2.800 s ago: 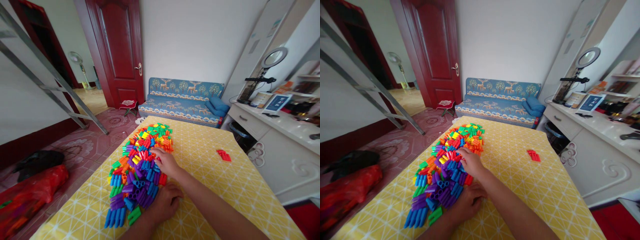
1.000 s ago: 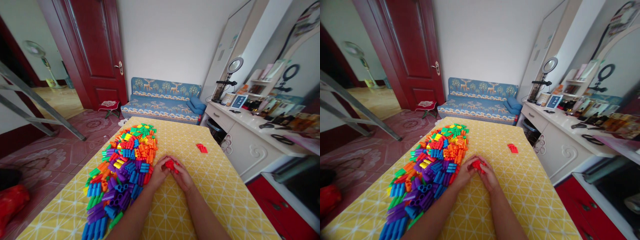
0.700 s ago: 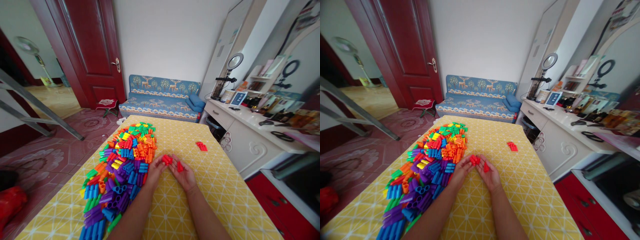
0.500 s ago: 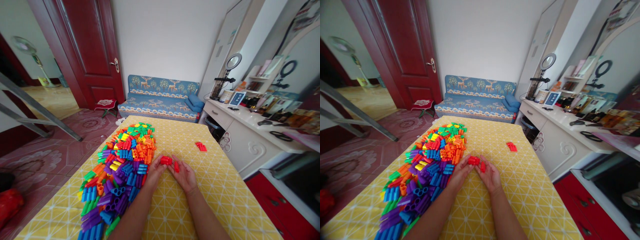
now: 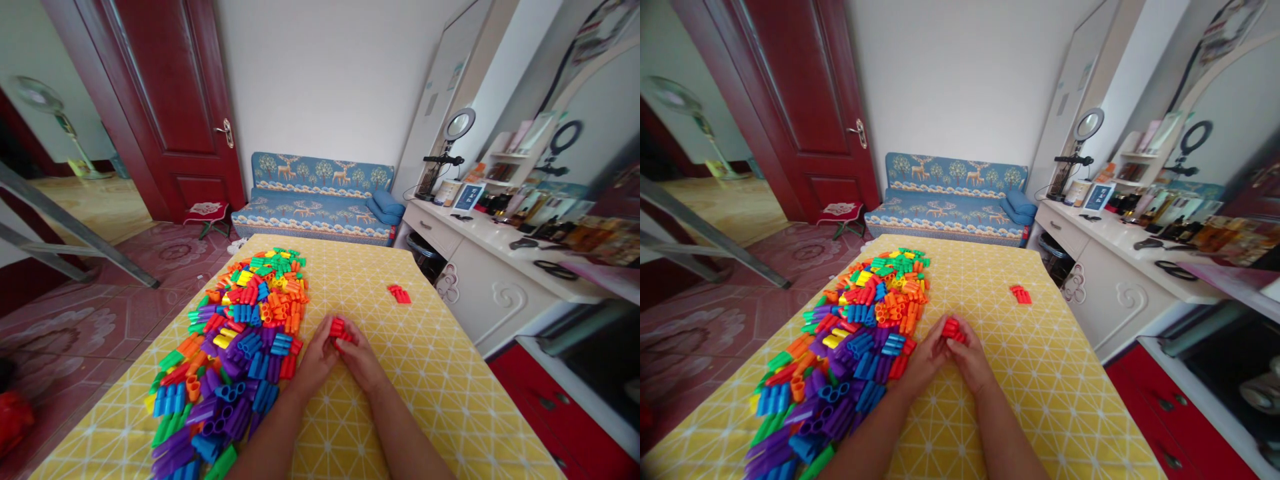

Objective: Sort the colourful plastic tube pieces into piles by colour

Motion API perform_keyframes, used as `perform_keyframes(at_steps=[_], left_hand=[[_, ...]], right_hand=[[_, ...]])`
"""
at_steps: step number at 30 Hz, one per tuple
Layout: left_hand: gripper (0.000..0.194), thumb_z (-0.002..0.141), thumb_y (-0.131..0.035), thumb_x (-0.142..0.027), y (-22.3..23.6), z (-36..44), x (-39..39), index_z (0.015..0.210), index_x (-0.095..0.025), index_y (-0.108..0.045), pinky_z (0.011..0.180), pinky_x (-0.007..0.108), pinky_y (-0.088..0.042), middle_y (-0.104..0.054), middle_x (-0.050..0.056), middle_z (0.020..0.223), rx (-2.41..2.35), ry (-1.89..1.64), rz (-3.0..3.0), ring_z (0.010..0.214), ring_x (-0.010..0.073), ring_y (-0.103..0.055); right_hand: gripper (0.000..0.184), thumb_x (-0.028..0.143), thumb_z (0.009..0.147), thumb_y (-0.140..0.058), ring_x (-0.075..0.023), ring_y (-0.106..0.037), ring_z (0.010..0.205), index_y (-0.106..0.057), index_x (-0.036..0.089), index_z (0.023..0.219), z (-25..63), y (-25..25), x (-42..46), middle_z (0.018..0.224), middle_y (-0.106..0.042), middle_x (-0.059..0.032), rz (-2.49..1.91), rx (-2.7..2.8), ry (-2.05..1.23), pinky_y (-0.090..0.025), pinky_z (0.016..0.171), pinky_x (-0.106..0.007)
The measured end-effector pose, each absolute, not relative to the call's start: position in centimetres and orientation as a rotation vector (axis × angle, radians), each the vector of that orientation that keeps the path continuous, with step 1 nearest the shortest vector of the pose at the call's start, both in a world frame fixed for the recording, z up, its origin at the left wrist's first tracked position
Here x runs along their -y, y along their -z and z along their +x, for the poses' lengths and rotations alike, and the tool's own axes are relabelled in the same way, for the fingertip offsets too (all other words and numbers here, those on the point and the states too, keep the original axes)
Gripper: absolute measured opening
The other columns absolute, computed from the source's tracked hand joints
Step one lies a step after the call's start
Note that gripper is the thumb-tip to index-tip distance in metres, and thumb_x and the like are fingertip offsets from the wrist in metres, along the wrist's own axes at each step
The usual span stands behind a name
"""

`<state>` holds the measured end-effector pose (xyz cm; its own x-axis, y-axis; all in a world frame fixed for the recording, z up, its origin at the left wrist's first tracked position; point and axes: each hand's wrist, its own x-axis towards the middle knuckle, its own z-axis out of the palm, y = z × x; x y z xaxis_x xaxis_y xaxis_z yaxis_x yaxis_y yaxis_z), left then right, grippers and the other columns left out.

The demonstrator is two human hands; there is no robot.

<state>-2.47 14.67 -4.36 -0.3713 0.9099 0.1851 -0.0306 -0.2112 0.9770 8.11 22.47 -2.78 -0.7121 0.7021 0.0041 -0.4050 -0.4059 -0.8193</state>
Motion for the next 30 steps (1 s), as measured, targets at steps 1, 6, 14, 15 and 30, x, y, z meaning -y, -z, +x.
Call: perform_keyframes(at_steps=[1,6,14,15,30], left_hand=[[0.068,0.079,-0.061,-0.025,4.3,-2.4,-14.5,0.143,-0.023,-0.04,0.119,0.043,-0.018,-0.032,0.007,0.155,-1.411,-1.635,1.186,0.145,0.0243,-0.021],[0.074,0.077,-0.051,-0.012,4.3,-2.1,-14.2,0.148,-0.022,-0.031,0.121,0.042,-0.01,-0.02,0.004,0.159,-1.543,-1.527,1.365,0.147,0.0222,-0.01],[0.075,0.07,-0.055,-0.012,3.3,-2.5,-15.9,0.143,-0.018,-0.041,0.12,0.043,-0.013,-0.02,0.007,0.158,-1.878,-1.414,1.321,0.147,0.0265,-0.012],[0.07,0.072,-0.056,-0.015,3.1,-2.5,-16.2,0.141,-0.018,-0.045,0.119,0.045,-0.013,-0.022,0.008,0.158,-1.946,-1.369,1.333,0.147,0.0284,-0.012],[0.059,0.085,-0.049,-0.037,4.4,-1.4,-16.5,0.14,-0.018,-0.047,0.118,0.053,-0.005,-0.022,0.01,0.157,-2.319,-1.017,1.581,0.146,0.0352,-0.01]], right_hand=[[0.055,0.023,0.067,-0.08,-0.0221,-0.055,0.119,-0.062,0.029,0.118,7.9,2.8,-22.2,0.128,-0.062,-0.0023,-0.465,1.169,-2.091,-0.037,0.108,-0.04],[0.045,0.031,0.073,-0.076,-0.0215,-0.058,0.113,-0.063,0.027,0.115,7.0,3.2,-21.3,0.121,-0.065,-0.004,-0.556,1.205,-1.938,-0.042,0.103,-0.039],[0.039,0.04,0.08,-0.059,-0.0231,-0.065,0.096,-0.06,0.023,0.116,7.7,3.6,-29.6,0.108,-0.068,-0.0073,-0.881,1.603,-1.297,-0.052,0.087,-0.044],[0.04,0.038,0.08,-0.057,-0.0246,-0.063,0.1,-0.059,0.022,0.117,8.0,3.2,-31.7,0.111,-0.067,-0.0079,-0.92,1.684,-1.16,-0.05,0.091,-0.046],[0.049,0.036,0.089,-0.045,-0.0377,-0.023,0.14,-0.053,0.016,0.133,9.6,2.3,-43.5,0.155,-0.027,-0.0146,-1.378,2.479,-0.217,-0.007,0.111,-0.059]])
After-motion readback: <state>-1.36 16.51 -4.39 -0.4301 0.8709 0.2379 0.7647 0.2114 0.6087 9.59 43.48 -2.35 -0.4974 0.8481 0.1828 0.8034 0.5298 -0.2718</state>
